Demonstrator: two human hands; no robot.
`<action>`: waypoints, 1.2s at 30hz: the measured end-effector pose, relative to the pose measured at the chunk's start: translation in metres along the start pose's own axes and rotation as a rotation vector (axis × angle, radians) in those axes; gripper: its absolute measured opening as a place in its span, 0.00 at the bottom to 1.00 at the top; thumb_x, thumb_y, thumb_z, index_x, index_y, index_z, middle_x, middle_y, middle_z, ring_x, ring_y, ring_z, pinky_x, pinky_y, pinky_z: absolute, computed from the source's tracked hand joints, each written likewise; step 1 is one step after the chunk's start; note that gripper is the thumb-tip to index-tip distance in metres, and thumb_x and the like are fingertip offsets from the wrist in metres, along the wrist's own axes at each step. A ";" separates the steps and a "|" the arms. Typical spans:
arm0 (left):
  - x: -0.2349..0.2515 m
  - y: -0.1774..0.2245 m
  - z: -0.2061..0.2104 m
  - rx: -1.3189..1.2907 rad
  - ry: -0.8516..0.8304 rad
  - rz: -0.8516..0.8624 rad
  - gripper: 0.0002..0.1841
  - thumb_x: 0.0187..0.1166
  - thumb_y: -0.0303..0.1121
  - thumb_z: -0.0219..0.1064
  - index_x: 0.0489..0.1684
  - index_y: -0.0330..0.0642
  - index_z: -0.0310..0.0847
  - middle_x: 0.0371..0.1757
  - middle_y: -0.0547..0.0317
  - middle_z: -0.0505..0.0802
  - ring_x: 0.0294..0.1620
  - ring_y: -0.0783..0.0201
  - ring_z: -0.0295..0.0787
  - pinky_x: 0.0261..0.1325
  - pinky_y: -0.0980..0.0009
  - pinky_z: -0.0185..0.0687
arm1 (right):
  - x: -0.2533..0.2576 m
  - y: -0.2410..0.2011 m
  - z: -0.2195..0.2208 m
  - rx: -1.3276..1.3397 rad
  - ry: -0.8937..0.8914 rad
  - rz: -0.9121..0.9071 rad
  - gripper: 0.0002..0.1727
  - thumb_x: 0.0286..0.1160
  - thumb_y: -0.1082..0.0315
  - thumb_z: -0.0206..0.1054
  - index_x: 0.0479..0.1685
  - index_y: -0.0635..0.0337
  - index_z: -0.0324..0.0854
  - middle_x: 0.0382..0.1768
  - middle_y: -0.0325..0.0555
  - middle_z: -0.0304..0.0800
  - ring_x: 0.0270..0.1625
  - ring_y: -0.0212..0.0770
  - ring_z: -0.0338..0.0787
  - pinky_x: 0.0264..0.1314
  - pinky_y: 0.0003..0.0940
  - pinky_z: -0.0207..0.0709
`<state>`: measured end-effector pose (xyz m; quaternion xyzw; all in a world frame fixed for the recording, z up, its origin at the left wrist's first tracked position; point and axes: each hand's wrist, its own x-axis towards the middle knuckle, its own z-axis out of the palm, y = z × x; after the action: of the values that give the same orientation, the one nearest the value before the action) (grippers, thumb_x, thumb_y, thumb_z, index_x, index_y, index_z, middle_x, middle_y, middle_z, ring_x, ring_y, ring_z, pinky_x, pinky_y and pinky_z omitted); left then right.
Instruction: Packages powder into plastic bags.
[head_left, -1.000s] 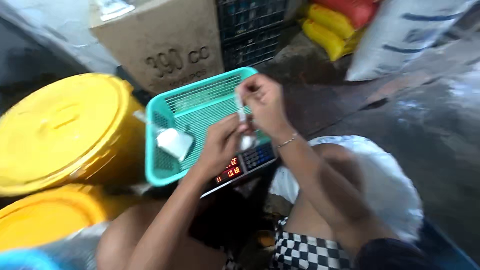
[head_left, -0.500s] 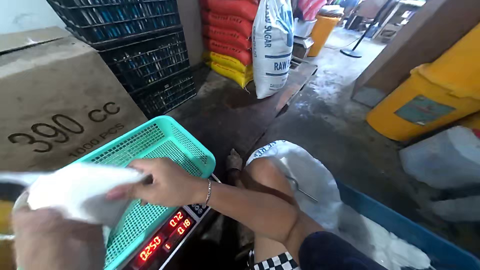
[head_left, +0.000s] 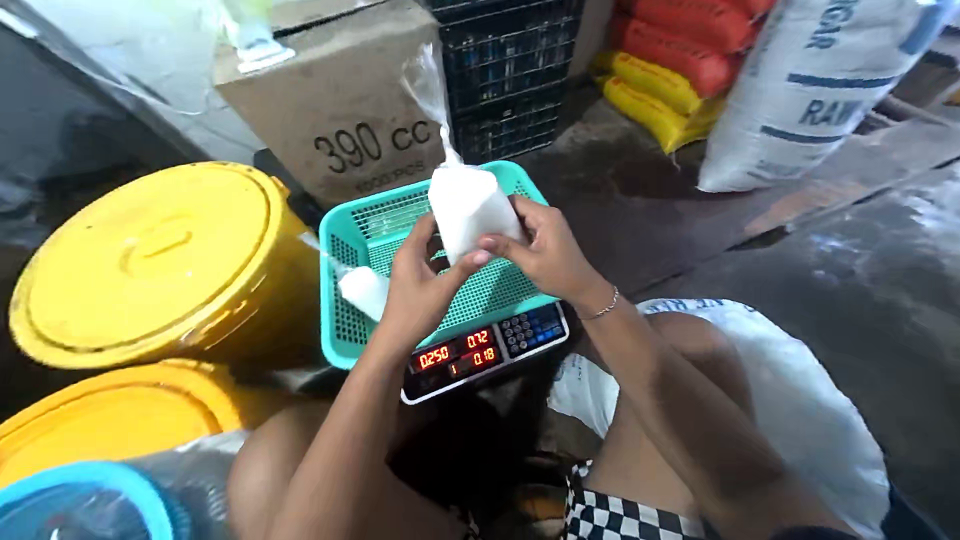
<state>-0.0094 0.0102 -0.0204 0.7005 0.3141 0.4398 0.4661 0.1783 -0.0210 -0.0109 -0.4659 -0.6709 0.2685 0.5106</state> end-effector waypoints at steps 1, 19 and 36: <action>-0.001 0.000 0.002 -0.034 0.060 0.004 0.21 0.77 0.32 0.73 0.67 0.40 0.76 0.54 0.63 0.92 0.52 0.73 0.92 0.57 0.73 0.90 | 0.000 0.002 0.002 -0.010 -0.015 -0.004 0.15 0.74 0.68 0.74 0.54 0.66 0.81 0.38 0.45 0.90 0.37 0.28 0.90 0.41 0.22 0.85; -0.016 -0.034 0.011 -0.115 0.203 0.090 0.16 0.86 0.30 0.58 0.63 0.26 0.69 0.50 0.73 0.89 0.53 0.82 0.88 0.63 0.76 0.86 | -0.006 0.013 0.030 0.117 0.058 0.061 0.13 0.66 0.79 0.77 0.47 0.79 0.86 0.37 0.61 0.92 0.43 0.45 0.92 0.51 0.41 0.87; -0.019 -0.033 0.018 -0.360 0.169 0.187 0.35 0.84 0.63 0.55 0.70 0.38 0.75 0.69 0.63 0.86 0.75 0.65 0.79 0.83 0.65 0.67 | -0.010 -0.008 0.038 0.507 0.213 0.220 0.31 0.89 0.61 0.35 0.27 0.71 0.78 0.22 0.41 0.76 0.31 0.29 0.81 0.38 0.31 0.78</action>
<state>-0.0019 -0.0011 -0.0604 0.5926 0.2024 0.5873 0.5128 0.1408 -0.0290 -0.0215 -0.4188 -0.4706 0.4309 0.6461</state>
